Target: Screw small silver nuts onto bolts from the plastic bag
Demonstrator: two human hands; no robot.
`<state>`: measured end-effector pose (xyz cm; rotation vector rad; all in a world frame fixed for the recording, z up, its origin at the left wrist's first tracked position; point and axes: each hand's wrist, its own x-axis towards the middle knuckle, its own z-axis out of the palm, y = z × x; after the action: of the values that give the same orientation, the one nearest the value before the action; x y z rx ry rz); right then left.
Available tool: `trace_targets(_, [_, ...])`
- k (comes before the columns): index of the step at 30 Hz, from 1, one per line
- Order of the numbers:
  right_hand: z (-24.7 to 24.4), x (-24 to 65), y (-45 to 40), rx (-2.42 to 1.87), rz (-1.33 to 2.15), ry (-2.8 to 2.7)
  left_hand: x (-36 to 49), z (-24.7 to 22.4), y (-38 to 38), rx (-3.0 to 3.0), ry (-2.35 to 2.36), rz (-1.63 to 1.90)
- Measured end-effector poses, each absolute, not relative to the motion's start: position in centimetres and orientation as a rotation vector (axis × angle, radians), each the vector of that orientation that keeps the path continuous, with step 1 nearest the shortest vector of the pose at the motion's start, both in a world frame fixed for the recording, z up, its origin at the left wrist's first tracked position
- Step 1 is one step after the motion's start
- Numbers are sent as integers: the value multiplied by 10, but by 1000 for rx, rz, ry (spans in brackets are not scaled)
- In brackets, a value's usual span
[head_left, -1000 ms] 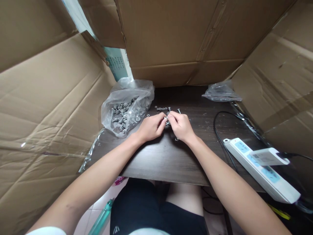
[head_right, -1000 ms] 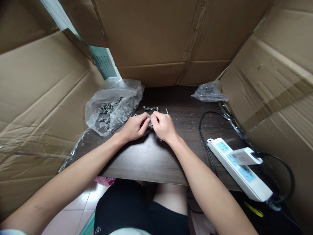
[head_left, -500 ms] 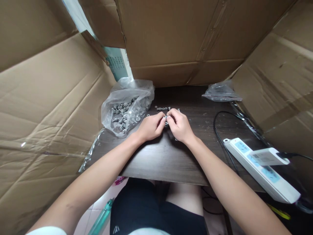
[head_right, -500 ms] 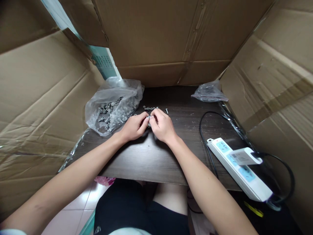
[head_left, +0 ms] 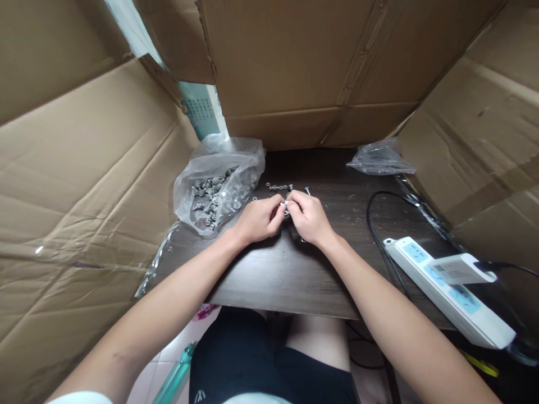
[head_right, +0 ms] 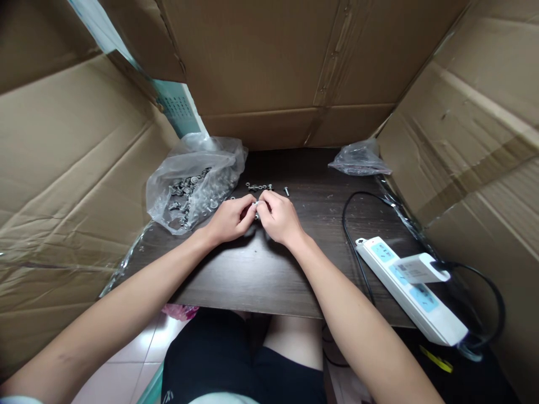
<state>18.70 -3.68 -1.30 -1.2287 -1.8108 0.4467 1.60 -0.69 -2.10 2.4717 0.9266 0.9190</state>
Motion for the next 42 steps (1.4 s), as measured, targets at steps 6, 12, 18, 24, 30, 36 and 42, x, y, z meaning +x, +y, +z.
trace_targets(6, [-13, 187, -38, -1243, 453, -1818, 16, -20, -7, 2445, 929, 913])
trace_targets(12, [-14, 188, -38, -1249, 436, -1840, 16, -19, -8, 2449, 943, 902])
trace_targets(18, [-14, 188, -38, -1251, 479, -1824, 16, -20, -7, 2442, 943, 890])
trace_targets(24, [-13, 186, -38, -1277, 488, -1814, 15, -20, -7, 2415, 931, 892])
trace_targets(30, [-13, 186, -38, -1281, 475, -1811, 15, -19, -8, 2410, 927, 894])
trace_targets(36, [-12, 186, -39, -1266, 465, -1807, 16, -18, -8, 2425, 948, 900])
trace_targets(42, [-12, 186, -40, -1317, 493, -1802, 16, -19, -8, 2449, 955, 878])
